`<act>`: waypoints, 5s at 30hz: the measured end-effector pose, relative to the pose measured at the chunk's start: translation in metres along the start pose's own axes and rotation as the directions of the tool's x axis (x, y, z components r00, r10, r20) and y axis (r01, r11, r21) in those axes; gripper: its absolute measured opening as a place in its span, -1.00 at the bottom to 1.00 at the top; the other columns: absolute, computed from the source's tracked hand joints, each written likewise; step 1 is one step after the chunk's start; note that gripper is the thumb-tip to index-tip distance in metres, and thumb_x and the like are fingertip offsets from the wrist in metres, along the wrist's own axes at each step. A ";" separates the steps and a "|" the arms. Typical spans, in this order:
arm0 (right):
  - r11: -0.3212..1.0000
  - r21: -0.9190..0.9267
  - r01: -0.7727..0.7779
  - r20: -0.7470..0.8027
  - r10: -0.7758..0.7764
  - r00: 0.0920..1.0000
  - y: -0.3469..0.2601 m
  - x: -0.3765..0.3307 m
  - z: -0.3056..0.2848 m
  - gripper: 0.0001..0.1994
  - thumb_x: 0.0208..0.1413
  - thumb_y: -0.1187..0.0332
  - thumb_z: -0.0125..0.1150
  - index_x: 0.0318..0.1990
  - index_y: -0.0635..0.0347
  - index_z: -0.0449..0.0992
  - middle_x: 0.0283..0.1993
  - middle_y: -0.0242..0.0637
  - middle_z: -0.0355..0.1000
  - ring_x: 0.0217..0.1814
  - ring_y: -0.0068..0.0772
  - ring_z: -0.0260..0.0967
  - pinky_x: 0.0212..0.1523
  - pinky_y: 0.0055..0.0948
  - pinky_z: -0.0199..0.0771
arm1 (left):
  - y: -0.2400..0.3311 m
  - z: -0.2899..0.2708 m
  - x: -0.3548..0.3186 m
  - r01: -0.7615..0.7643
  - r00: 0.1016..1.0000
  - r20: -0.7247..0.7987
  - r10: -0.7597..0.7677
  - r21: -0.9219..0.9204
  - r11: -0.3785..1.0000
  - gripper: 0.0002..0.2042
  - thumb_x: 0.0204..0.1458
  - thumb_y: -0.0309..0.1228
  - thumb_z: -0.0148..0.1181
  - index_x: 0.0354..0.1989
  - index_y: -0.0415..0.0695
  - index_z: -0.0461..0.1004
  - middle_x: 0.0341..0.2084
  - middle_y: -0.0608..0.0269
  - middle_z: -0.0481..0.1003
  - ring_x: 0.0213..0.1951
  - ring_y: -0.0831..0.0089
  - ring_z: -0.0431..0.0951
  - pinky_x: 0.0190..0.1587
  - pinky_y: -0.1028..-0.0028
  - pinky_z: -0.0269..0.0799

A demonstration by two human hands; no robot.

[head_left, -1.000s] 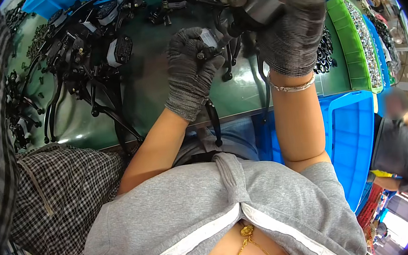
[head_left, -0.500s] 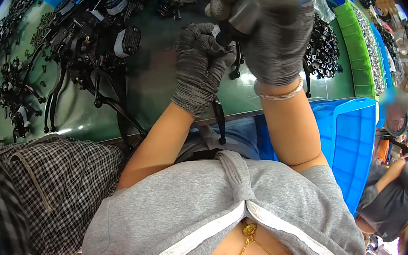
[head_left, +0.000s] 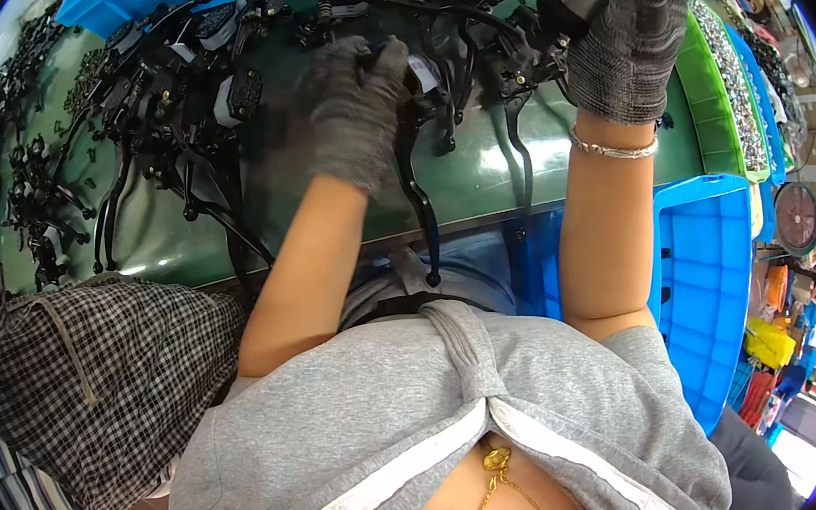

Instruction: Assembling brake lever components using a pneumatic screwdriver at a factory workstation.

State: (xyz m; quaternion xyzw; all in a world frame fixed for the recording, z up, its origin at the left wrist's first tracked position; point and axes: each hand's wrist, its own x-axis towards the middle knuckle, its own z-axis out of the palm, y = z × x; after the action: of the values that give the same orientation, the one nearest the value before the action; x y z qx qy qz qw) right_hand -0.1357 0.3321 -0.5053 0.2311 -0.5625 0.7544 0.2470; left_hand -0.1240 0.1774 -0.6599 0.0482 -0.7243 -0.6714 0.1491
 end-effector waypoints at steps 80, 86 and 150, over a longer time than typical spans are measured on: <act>0.965 0.182 0.191 -0.086 -0.178 0.980 -0.022 -0.002 -0.013 -0.56 0.15 -0.05 0.32 -0.14 0.18 0.47 -0.45 -0.35 0.47 -0.54 -0.50 0.44 -0.50 -0.54 0.54 | 0.014 0.035 -0.005 -0.122 0.936 0.339 0.096 0.056 0.991 -0.57 0.01 -0.05 0.38 -0.19 -0.20 0.55 -0.23 0.00 0.48 -0.12 0.10 0.50 0.01 0.19 0.42; 0.963 -0.266 0.053 -0.392 -0.158 0.906 -0.007 -0.003 -0.044 -0.68 0.06 0.28 0.46 -0.09 0.18 0.54 -0.38 -0.45 0.49 -0.47 -0.62 0.39 -0.45 -0.63 0.41 | 0.040 0.028 0.027 -0.413 0.908 0.408 0.095 0.836 0.362 -0.55 0.09 0.04 0.25 -0.17 -0.16 0.57 -0.16 0.00 0.50 -0.04 0.09 0.49 0.12 0.16 0.38; 0.973 0.231 -0.024 0.026 0.019 0.999 0.014 0.000 -0.034 -0.73 0.10 0.30 0.41 -0.11 0.20 0.53 -0.39 -0.33 0.50 -0.44 -0.49 0.48 -0.44 -0.54 0.48 | 0.052 0.066 0.013 -0.585 0.736 0.614 0.286 0.365 0.724 -0.62 -0.04 -0.19 0.39 -0.18 -0.23 0.52 -0.31 -0.01 0.50 -0.19 0.09 0.51 -0.05 0.19 0.45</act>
State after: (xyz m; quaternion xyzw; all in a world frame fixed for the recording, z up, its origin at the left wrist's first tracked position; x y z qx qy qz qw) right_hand -0.1474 0.3613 -0.5246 0.2611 -0.4760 0.8147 0.2036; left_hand -0.1476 0.2419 -0.6099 -0.2729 -0.8832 -0.3709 0.0893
